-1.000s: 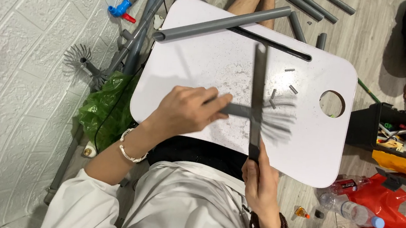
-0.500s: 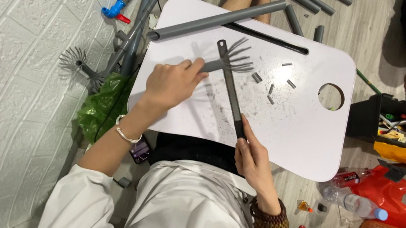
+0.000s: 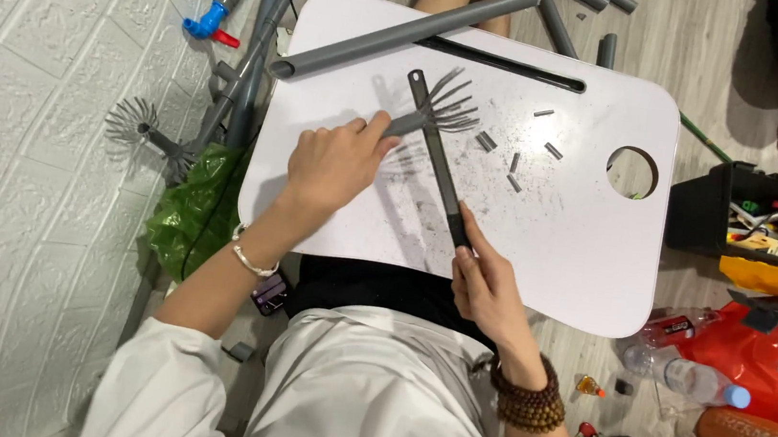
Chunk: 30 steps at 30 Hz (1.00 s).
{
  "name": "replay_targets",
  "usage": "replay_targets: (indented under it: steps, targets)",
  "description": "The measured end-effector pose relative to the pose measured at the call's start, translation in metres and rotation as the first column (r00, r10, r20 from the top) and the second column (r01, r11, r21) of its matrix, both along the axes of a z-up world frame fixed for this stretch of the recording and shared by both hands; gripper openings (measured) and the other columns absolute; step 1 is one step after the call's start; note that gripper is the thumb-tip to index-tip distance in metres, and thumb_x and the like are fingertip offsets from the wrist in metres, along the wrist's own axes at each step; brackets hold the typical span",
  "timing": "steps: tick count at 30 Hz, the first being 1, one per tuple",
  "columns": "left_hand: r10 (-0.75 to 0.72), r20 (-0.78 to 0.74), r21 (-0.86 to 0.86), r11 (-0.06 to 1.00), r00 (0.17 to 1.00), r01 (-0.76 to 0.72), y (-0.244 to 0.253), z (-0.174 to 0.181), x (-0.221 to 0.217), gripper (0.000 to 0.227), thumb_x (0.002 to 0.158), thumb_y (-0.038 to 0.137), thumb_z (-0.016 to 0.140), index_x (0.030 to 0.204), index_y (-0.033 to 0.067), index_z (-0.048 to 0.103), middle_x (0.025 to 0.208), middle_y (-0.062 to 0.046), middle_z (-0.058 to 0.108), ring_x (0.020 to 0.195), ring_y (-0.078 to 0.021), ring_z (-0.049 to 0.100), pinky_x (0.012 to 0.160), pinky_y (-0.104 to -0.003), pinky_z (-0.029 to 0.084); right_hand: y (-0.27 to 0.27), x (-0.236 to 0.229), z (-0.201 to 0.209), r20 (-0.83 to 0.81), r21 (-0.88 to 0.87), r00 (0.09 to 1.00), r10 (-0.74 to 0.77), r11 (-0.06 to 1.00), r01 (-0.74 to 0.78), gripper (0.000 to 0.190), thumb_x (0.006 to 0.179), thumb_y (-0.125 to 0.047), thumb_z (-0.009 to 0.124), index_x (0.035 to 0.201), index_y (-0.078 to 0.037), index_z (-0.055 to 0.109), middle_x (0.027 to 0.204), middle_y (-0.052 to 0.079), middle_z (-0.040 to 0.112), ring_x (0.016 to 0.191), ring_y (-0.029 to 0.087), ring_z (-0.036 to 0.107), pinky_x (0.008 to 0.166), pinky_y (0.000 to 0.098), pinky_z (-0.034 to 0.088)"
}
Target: Scraping and cleaning the edges of grey plastic pipe fittings with a flat file on a portable desk.
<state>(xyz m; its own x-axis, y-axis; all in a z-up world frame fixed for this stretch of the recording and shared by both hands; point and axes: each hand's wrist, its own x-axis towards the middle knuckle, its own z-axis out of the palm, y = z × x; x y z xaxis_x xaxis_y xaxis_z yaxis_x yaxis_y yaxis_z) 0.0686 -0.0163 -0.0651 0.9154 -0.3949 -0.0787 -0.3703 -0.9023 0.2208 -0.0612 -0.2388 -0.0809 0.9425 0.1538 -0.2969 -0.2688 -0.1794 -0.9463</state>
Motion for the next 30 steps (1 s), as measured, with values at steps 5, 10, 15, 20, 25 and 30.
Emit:
replay_targets:
  steps: [5,10,15,20,25,30]
  targets:
    - [-0.088,-0.063,0.028,0.996,0.994,0.090,-0.009,0.003,-0.011,0.036,0.113,0.029,0.031,0.122,0.0029,0.054,0.066,-0.015,0.062,0.036,-0.0193,0.057,0.030,-0.033,0.042,-0.002,0.005,0.005,0.002,0.032,0.999,-0.043,0.999,0.043,0.058,0.105,-0.013,0.043,0.161,-0.019,0.031,0.057,-0.006,0.044,0.040,0.005,0.038,0.036,0.0234,0.034]
    - [0.034,-0.129,-0.095,0.994,0.991,-0.046,-0.010,0.011,-0.005,0.043,0.110,0.040,0.035,0.123,0.0039,0.054,0.067,-0.015,0.062,0.034,-0.0194,0.053,0.025,-0.030,0.040,-0.003,0.010,0.005,0.006,-0.016,1.000,-0.026,1.000,0.026,0.057,0.104,-0.013,0.044,0.160,-0.019,0.032,0.055,-0.005,0.045,0.037,0.006,0.037,0.034,0.0247,0.033]
    - [0.061,-0.045,-0.142,0.988,0.997,-0.067,0.000,-0.005,0.003,0.042,0.109,0.040,0.037,0.126,0.0057,0.056,0.065,-0.011,0.063,0.034,-0.0173,0.051,0.029,-0.030,0.040,-0.002,0.005,0.009,0.007,0.029,0.999,0.034,0.999,-0.034,0.057,0.106,-0.014,0.043,0.162,-0.017,0.034,0.055,-0.005,0.038,0.039,0.006,0.032,0.036,0.0246,0.030]
    - [-0.032,-0.190,-0.032,0.999,0.981,0.026,-0.009,0.007,-0.005,0.039,0.114,0.034,0.032,0.122,0.0033,0.054,0.064,-0.015,0.062,0.035,-0.0187,0.051,0.030,-0.032,0.040,-0.003,0.016,0.010,0.010,0.031,1.000,0.024,0.999,-0.024,0.058,0.105,-0.014,0.042,0.162,-0.017,0.030,0.056,-0.006,0.042,0.038,0.006,0.036,0.034,0.0247,0.034]
    - [0.027,-0.045,-0.118,0.993,0.999,-0.032,-0.010,-0.002,-0.005,0.035,0.113,0.031,0.037,0.109,0.0016,0.056,0.069,-0.015,0.063,0.036,-0.0189,0.055,0.028,-0.030,0.042,-0.003,0.019,0.013,-0.036,-0.056,0.999,-0.003,0.998,0.001,0.056,0.104,-0.015,0.041,0.159,-0.019,0.029,0.055,-0.005,0.051,0.037,0.006,0.042,0.032,0.0255,0.039]
    - [0.075,0.255,-0.178,0.984,0.964,-0.029,0.000,-0.015,-0.003,0.035,0.108,0.040,0.048,0.104,0.0073,0.060,0.070,-0.011,0.070,0.052,-0.0301,0.067,0.039,-0.040,0.048,-0.003,0.009,0.011,0.036,-0.047,0.998,0.053,0.998,-0.051,0.057,0.106,-0.015,0.043,0.161,-0.017,0.030,0.055,-0.005,0.045,0.039,0.005,0.041,0.035,0.0239,0.037]
